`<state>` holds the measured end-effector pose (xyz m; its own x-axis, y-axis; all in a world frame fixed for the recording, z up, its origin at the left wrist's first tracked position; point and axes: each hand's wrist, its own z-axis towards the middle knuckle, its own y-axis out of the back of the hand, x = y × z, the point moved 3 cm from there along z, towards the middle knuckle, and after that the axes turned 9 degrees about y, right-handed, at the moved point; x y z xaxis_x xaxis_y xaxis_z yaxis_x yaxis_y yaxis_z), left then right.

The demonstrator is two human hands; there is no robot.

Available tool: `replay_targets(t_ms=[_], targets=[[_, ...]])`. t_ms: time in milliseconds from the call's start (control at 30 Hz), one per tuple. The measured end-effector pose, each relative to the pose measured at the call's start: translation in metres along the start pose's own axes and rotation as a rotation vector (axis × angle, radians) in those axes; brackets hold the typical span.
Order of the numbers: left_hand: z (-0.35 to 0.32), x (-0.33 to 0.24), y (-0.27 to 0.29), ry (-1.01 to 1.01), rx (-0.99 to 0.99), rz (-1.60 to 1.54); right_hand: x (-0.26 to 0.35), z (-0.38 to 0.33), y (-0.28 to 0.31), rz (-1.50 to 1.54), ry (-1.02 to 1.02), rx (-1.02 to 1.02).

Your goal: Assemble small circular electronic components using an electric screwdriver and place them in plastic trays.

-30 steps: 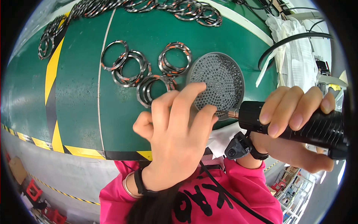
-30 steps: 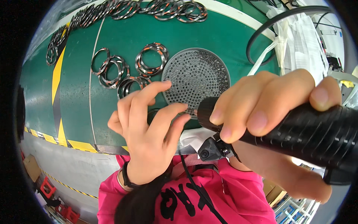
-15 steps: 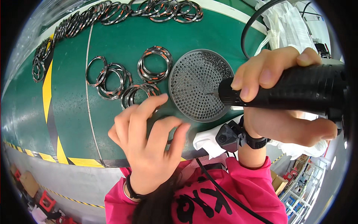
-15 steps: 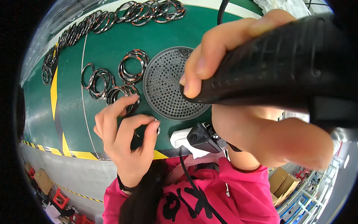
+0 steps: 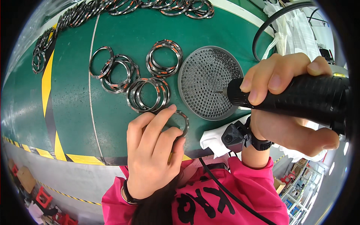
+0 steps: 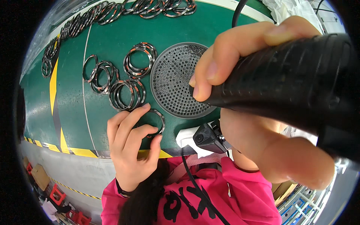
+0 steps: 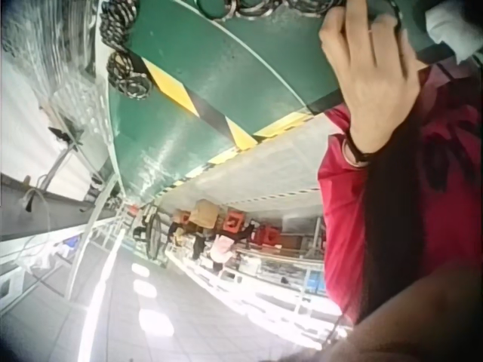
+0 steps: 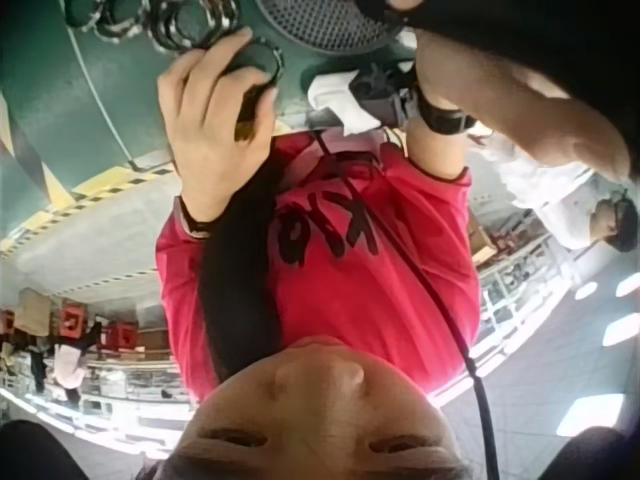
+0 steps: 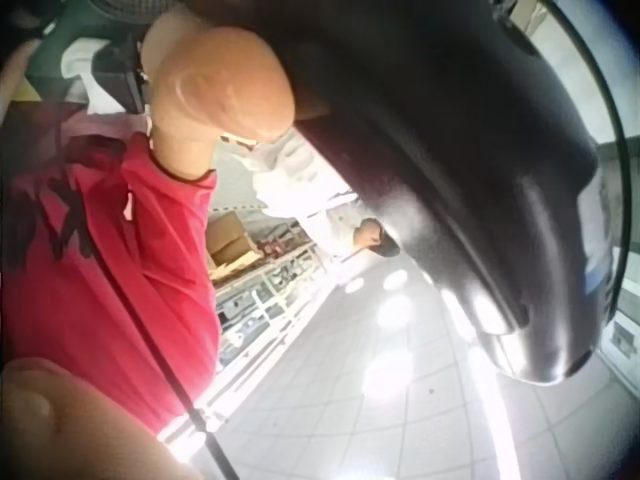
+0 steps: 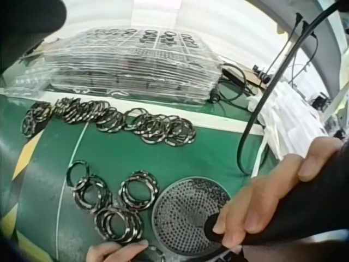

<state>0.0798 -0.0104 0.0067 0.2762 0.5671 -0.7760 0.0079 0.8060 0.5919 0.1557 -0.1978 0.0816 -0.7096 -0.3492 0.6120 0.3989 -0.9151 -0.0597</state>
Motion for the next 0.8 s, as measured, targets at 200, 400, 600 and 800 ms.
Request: replay_targets(t_ms=[200,400,600,800], targets=[[-0.001,0.004,-0.003,-0.087,-0.078,0.027,0.006,-0.011,-0.006,0.010,0.021,0.047],[0.000,0.000,-0.002,-0.092,-0.087,0.005,-0.001,-0.017,-0.038,0.001,-0.003,0.038],[0.002,0.002,-0.002,-0.099,-0.097,-0.011,-0.006,-0.018,-0.039,-0.014,-0.018,0.039],[-0.001,0.004,0.001,-0.090,-0.079,-0.016,-0.021,-0.021,-0.042,-0.010,-0.041,0.031]])
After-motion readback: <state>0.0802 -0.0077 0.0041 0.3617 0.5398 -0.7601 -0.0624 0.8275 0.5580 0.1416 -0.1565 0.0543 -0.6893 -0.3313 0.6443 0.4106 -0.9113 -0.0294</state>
